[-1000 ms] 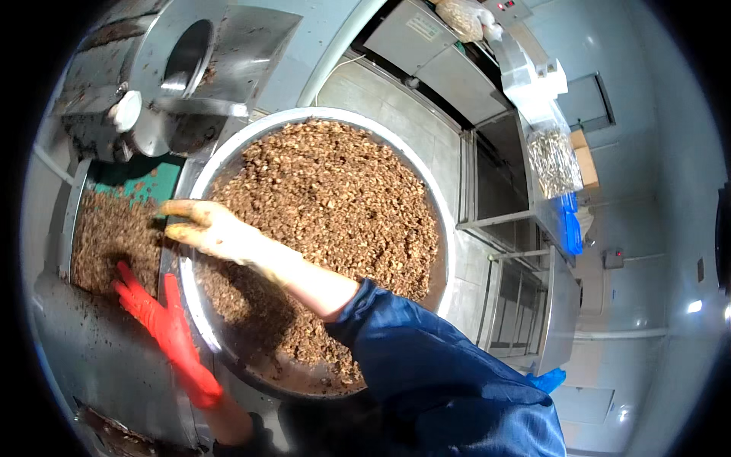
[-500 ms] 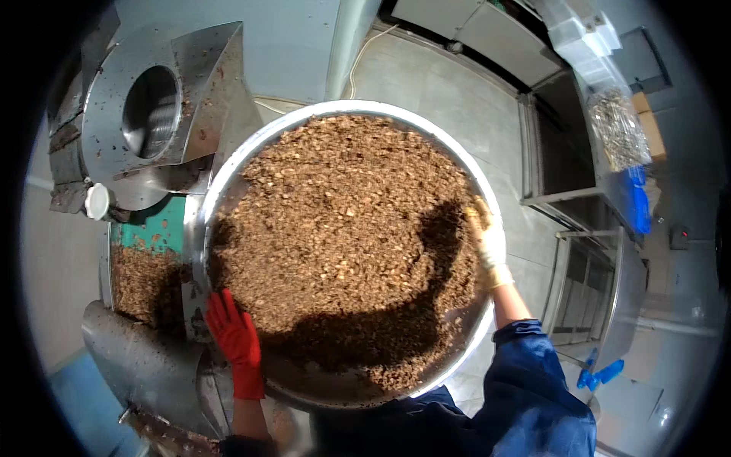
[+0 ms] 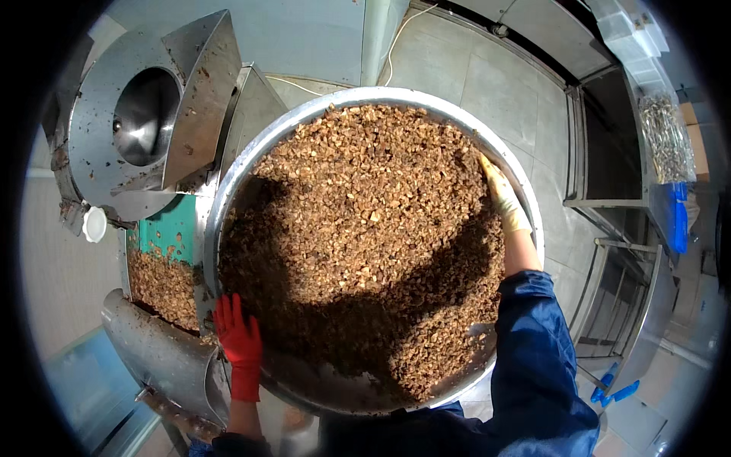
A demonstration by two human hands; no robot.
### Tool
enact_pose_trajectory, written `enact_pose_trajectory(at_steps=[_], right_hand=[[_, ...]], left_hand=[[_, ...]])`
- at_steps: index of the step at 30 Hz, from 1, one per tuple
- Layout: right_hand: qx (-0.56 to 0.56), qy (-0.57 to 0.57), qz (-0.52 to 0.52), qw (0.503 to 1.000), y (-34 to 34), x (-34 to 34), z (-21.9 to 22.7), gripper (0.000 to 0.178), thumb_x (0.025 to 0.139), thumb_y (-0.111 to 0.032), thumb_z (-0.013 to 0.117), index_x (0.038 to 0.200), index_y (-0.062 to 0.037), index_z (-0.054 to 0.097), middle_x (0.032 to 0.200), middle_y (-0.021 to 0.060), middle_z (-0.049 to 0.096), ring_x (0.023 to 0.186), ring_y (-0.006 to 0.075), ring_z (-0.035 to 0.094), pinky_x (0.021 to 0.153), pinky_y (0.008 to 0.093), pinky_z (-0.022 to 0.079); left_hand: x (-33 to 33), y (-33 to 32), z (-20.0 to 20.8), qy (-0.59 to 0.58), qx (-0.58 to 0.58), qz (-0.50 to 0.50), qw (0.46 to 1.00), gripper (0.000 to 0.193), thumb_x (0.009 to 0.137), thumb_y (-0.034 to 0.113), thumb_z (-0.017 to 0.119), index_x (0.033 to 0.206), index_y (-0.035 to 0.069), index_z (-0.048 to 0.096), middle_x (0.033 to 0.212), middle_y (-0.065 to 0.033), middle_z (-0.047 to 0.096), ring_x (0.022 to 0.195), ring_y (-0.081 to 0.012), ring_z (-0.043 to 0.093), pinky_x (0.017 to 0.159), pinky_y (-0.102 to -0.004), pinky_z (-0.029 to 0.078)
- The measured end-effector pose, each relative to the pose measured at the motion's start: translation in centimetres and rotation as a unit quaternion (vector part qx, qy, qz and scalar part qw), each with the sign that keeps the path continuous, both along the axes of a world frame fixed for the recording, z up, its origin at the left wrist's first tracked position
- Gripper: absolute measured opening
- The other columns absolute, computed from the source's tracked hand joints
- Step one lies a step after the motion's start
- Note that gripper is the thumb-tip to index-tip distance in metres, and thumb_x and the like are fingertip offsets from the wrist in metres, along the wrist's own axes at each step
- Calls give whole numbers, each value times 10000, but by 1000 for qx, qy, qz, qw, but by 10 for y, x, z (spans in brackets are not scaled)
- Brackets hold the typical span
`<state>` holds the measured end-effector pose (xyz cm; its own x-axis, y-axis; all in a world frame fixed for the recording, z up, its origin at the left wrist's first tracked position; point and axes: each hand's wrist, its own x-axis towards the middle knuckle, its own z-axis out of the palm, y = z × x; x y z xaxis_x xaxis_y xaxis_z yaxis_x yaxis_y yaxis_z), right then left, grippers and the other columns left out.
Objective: The person scoops handfuls of brown herbal material from a large metal basin and spreads them onto a moving conveyor belt of a processing machine until the basin is empty.
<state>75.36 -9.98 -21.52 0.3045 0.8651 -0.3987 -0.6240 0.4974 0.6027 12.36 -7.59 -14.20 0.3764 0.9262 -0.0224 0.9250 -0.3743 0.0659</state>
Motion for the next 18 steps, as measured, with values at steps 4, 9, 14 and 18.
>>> enact_pose_trajectory(at_steps=[4, 9, 14, 18], right_hand=[[-43, 129, 32, 990, 26, -59, 14, 753, 959, -557, 161, 1485, -22, 93, 1561, 154, 42, 1436, 330, 78, 1176, 462, 60], [-58, -188, 327, 924, -6, -84, -111, 707, 954, -551, 204, 1486, -86, 164, 1553, 132, 125, 1424, 287, 156, 1166, 417, 109], [126, -785, 571, 205, -12, -255, -1, 904, 830, -734, 416, 1471, -118, 254, 1544, 156, 161, 1412, 332, 188, 1139, 546, 143], [48, -835, 487, 251, -8, -204, 62, 837, 853, -686, 446, 1446, -112, 312, 1513, 144, 267, 1377, 321, 289, 1115, 541, 244]], left_hand=[[-8, -6, 8, -33, 4, 5, 999, 642, 802, 168, 632, 1396, 81, 406, 1428, -193, 386, 1346, -369, 323, 1118, -507, 224], [8, 1, 11, -59, 14, -6, 998, 638, 796, 154, 640, 1388, 74, 417, 1418, -209, 391, 1345, -386, 315, 1115, -517, 223], [-4, -5, 19, -16, 14, 28, 999, 625, 794, 140, 634, 1379, 60, 427, 1410, -215, 398, 1336, -400, 321, 1116, -519, 214], [2, 0, 12, -56, -5, 17, 998, 616, 789, 124, 628, 1369, 47, 438, 1409, -214, 400, 1336, -403, 318, 1116, -514, 206]])
